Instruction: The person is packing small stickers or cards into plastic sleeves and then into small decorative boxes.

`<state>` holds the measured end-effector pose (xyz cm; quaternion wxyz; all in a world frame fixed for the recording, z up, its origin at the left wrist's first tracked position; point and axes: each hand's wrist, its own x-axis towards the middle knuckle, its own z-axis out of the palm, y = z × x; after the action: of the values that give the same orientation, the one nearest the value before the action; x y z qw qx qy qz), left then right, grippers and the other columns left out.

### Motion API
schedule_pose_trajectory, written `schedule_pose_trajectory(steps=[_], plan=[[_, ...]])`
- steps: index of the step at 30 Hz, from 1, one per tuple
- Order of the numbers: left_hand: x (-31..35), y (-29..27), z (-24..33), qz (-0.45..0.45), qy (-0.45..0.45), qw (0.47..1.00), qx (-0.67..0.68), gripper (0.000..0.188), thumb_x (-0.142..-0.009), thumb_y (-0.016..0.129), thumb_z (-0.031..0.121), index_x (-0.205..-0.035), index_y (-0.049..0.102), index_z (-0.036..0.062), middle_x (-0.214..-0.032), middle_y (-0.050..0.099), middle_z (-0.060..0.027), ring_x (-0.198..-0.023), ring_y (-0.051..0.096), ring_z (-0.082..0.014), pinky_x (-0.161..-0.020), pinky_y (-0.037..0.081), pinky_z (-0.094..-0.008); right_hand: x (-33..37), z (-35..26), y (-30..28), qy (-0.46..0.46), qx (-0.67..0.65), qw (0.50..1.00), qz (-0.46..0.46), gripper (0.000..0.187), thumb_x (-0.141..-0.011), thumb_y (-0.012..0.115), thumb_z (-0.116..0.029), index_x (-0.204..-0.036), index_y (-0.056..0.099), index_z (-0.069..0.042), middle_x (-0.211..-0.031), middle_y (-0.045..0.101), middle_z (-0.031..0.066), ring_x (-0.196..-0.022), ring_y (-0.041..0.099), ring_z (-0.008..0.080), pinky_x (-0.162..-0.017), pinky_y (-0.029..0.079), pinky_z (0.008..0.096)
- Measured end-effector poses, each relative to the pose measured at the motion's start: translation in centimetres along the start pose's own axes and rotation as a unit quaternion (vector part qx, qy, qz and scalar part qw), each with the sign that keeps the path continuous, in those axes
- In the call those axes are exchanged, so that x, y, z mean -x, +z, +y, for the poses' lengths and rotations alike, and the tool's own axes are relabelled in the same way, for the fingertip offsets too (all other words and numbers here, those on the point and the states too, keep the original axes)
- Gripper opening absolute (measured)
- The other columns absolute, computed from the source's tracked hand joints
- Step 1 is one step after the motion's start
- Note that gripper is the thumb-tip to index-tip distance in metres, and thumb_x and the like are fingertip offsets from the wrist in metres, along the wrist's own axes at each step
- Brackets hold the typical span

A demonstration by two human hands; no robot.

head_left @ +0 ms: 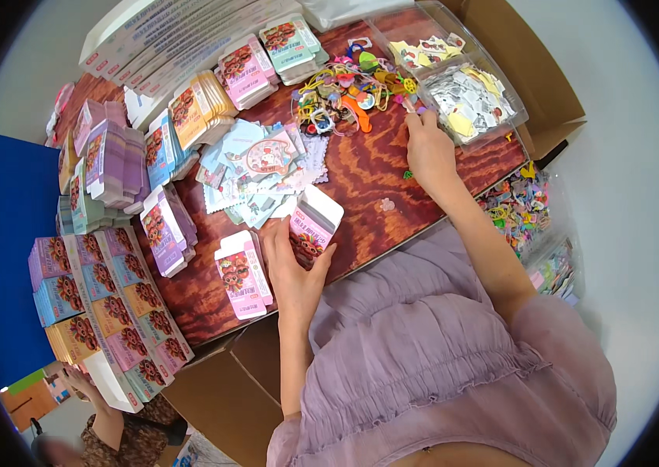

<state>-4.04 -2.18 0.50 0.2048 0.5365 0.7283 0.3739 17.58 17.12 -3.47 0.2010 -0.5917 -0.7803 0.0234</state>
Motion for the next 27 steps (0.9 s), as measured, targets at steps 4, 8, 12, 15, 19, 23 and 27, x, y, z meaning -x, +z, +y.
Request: schedule_pose_trajectory(steps=[4, 8, 12, 15, 19, 23, 27], plan=[[0.2, -0.2, 0.8, -0.016, -0.004, 1.000, -0.015, 0.076, -0.072, 0.085, 0.015, -0.134, 0.046, -0.0022, -0.126, 0.049, -0.0206, -0.118, 0.052, -0.0389, -0.097, 0.045, -0.0453, 0.0, 0.5, -0.1, -0.052, -0.026, 0.998, -0.017, 0.010, -0.088, 0.060, -0.004, -0.098, 0.061, -0.003, -0.098, 0.056, 0.0190, -0.076, 0.062, 0.0418, -0.067, 0.051, 0.0503], [0.4, -0.1, 0.9, -0.030, -0.025, 0.999, -0.007, 0.077, -0.071, 0.085, 0.015, -0.135, 0.045, -0.0010, -0.125, 0.049, -0.0202, -0.115, 0.053, -0.0386, -0.096, 0.046, -0.0455, -0.1, -0.5, -1.5, 0.017, -0.327, 0.940, -0.096, 0.012, -0.088, 0.065, -0.008, -0.099, 0.064, -0.004, -0.084, 0.064, 0.0080, -0.063, 0.062, 0.0210, -0.053, 0.047, 0.0341], [0.5, 0.5, 1.1, -0.036, 0.007, 0.999, -0.025, 0.077, -0.071, 0.085, 0.015, -0.135, 0.044, -0.0002, -0.124, 0.049, -0.0202, -0.112, 0.055, -0.0392, -0.093, 0.047, -0.0454, 1.0, -5.2, -6.5, 0.157, -0.599, 0.686, -0.381, 0.012, -0.091, 0.065, -0.010, -0.101, 0.065, -0.003, -0.077, 0.063, -0.0005, -0.062, 0.056, 0.0039, -0.050, 0.039, 0.0183], [0.2, 1.2, 1.8, -0.049, 0.016, 0.999, -0.018, 0.075, -0.071, 0.085, 0.015, -0.132, 0.044, -0.0006, -0.123, 0.050, -0.0207, -0.112, 0.054, -0.0392, -0.093, 0.047, -0.0450, 2.4, -8.1, -5.5, -0.082, -0.473, 0.837, -0.265, 0.013, -0.089, 0.064, -0.011, -0.097, 0.064, -0.001, -0.076, 0.064, 0.0052, -0.071, 0.064, 0.0165, -0.061, 0.048, 0.0332], [0.1, 1.6, 1.7, -0.039, -0.024, 0.999, -0.007, 0.075, -0.070, 0.086, 0.014, -0.130, 0.044, -0.0010, -0.119, 0.050, -0.0211, -0.109, 0.054, -0.0397, -0.090, 0.047, -0.0453, 1.9, -10.8, -7.0, -0.170, -0.281, 0.905, -0.269, 0.020, -0.084, 0.063, -0.016, -0.098, 0.066, -0.003, -0.088, 0.068, 0.0167, -0.084, 0.067, 0.0322, -0.073, 0.051, 0.0394], [0.3, 1.3, 1.7, -0.009, -0.021, 1.000, -0.002, 0.069, -0.070, 0.086, 0.014, -0.124, 0.046, -0.0026, -0.116, 0.050, -0.0180, -0.106, 0.054, -0.0352, -0.093, 0.045, -0.0421, 0.6, -10.2, -7.1, -0.176, -0.365, 0.867, -0.290, 0.018, -0.083, 0.062, -0.010, -0.098, 0.067, -0.002, -0.089, 0.069, 0.0155, -0.085, 0.067, 0.0310, -0.074, 0.052, 0.0386], [0.4, 1.4, 1.6, -0.014, -0.012, 1.000, -0.001, 0.069, -0.069, 0.086, 0.014, -0.124, 0.047, -0.0025, -0.115, 0.050, -0.0178, -0.106, 0.053, -0.0344, -0.093, 0.044, -0.0416, 0.4, -9.5, -6.8, -0.148, -0.433, 0.828, -0.323, 0.020, -0.079, 0.060, 0.002, -0.098, 0.066, 0.000, -0.090, 0.066, 0.0142, -0.082, 0.065, 0.0317, -0.073, 0.052, 0.0378]])
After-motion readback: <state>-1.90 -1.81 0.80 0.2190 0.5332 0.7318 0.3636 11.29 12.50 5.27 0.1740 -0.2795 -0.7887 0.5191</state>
